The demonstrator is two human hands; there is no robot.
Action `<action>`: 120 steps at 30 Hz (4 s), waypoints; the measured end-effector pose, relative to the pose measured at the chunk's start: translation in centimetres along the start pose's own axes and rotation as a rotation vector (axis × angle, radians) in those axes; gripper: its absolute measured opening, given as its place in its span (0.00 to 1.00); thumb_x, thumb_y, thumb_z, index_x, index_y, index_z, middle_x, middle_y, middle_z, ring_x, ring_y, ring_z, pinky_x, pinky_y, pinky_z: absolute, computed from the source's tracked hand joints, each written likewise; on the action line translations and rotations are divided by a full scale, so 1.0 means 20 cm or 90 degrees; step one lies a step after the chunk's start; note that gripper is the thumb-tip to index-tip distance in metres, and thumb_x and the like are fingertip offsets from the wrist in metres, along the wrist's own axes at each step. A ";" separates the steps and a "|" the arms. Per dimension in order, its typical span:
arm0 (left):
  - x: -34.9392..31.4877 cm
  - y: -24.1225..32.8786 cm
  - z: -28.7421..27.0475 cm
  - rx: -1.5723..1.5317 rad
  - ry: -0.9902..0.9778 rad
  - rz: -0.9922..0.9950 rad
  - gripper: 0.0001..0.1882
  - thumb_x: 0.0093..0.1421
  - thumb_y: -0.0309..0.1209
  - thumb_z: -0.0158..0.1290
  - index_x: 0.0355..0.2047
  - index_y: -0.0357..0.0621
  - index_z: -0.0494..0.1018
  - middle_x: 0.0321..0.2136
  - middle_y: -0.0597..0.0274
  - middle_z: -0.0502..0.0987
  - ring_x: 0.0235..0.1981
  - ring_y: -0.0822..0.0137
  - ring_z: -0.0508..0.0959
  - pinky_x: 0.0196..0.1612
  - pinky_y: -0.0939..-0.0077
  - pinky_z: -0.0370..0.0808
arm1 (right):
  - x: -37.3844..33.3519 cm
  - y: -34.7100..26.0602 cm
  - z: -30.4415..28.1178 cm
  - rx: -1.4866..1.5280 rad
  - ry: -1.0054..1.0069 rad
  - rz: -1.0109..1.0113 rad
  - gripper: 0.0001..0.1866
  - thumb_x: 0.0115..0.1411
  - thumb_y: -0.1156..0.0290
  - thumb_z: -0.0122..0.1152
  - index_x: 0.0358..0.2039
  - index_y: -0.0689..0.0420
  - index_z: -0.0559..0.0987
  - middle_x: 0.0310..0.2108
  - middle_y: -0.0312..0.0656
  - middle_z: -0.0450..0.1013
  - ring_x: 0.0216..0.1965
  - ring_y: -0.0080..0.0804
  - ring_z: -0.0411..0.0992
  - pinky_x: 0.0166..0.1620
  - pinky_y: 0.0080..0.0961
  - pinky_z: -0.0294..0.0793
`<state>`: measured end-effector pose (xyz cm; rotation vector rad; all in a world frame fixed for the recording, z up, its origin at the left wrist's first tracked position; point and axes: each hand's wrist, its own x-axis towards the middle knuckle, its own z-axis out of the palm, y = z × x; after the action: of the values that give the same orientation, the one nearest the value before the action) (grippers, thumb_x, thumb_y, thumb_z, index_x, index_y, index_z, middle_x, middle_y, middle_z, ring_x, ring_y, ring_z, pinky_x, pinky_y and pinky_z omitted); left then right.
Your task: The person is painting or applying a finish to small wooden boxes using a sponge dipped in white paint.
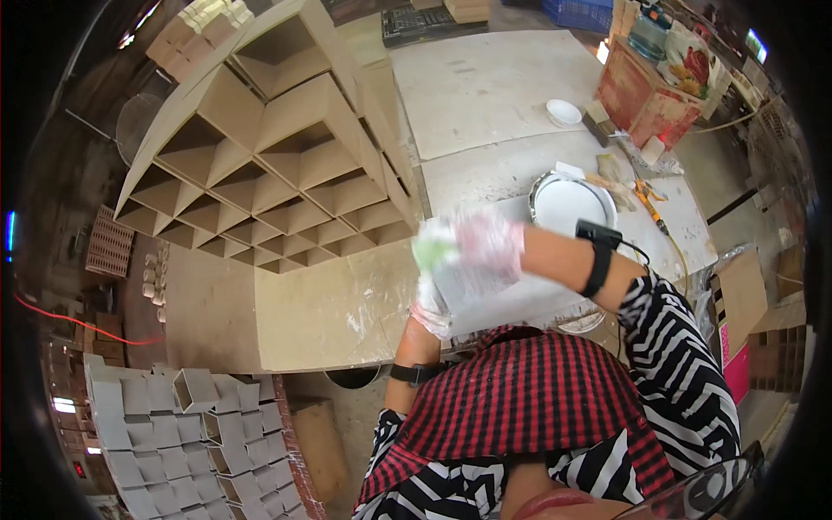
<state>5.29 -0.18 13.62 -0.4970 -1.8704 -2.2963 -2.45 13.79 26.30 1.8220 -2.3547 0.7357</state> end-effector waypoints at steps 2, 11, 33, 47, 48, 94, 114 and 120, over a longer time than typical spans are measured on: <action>-0.03 0.04 0.09 -0.619 0.139 -0.322 0.21 0.67 0.41 0.40 0.54 0.41 0.67 0.50 0.56 0.73 0.49 0.59 0.74 0.51 0.64 0.72 | 0.06 0.11 -0.12 0.036 0.013 0.174 0.18 0.56 0.55 0.56 0.47 0.44 0.73 0.41 0.39 0.71 0.44 0.37 0.71 0.47 0.31 0.72; 0.02 0.19 0.08 -0.327 -0.029 -0.189 0.27 0.66 0.49 0.36 0.55 0.41 0.65 0.49 0.56 0.73 0.50 0.59 0.73 0.53 0.60 0.72 | -0.11 -0.17 -0.12 -0.032 -0.114 0.048 0.22 0.54 0.53 0.58 0.49 0.44 0.74 0.40 0.45 0.72 0.43 0.44 0.72 0.46 0.36 0.72; 0.03 0.42 0.13 0.736 -0.044 0.181 0.17 0.49 0.31 0.55 0.41 0.46 0.76 0.41 0.56 0.77 0.46 0.54 0.75 0.49 0.59 0.71 | -0.30 0.21 0.02 0.629 0.492 0.519 0.18 0.67 0.61 0.43 0.52 0.58 0.69 0.40 0.37 0.71 0.38 0.20 0.68 0.41 0.17 0.69; -0.09 0.34 0.04 0.069 0.171 -0.011 0.14 0.57 0.24 0.55 0.44 0.37 0.73 0.41 0.60 0.78 0.42 0.69 0.78 0.44 0.73 0.75 | -0.27 0.24 0.10 1.063 0.381 0.546 0.18 0.64 0.53 0.50 0.44 0.53 0.72 0.26 0.33 0.70 0.23 0.22 0.68 0.26 0.19 0.69; -0.11 0.33 0.02 0.069 0.194 0.005 0.14 0.59 0.22 0.53 0.46 0.36 0.71 0.42 0.61 0.78 0.43 0.70 0.77 0.44 0.75 0.76 | -0.26 0.24 0.12 1.145 0.391 0.558 0.19 0.64 0.53 0.51 0.46 0.53 0.72 0.27 0.34 0.70 0.24 0.22 0.68 0.27 0.19 0.69; -2.33 1.71 -1.34 -0.007 1.008 -0.028 0.27 0.62 0.54 0.44 0.51 0.46 0.68 0.43 0.59 0.76 0.40 0.64 0.79 0.39 0.68 0.80 | 0.30 -0.65 1.08 0.941 0.062 0.739 0.20 0.62 0.51 0.52 0.46 0.53 0.73 0.30 0.35 0.71 0.26 0.23 0.69 0.26 0.21 0.68; -2.69 1.79 -2.65 0.103 1.073 -0.379 0.28 0.62 0.55 0.42 0.47 0.43 0.72 0.36 0.53 0.78 0.35 0.59 0.79 0.37 0.63 0.78 | 0.64 -0.92 1.33 0.902 0.134 0.806 0.20 0.63 0.52 0.52 0.47 0.54 0.73 0.32 0.35 0.72 0.27 0.23 0.69 0.28 0.20 0.69; -2.69 1.82 -2.70 0.220 1.071 -0.477 0.28 0.62 0.54 0.42 0.47 0.42 0.71 0.36 0.53 0.78 0.36 0.58 0.79 0.39 0.62 0.77 | 0.70 -0.93 1.38 0.902 0.136 0.811 0.20 0.63 0.52 0.52 0.47 0.54 0.73 0.32 0.35 0.72 0.27 0.23 0.69 0.28 0.20 0.69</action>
<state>57.93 -65.81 19.70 1.7921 -1.3062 -1.3513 17.01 -13.47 12.87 -0.3263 -2.6562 2.9200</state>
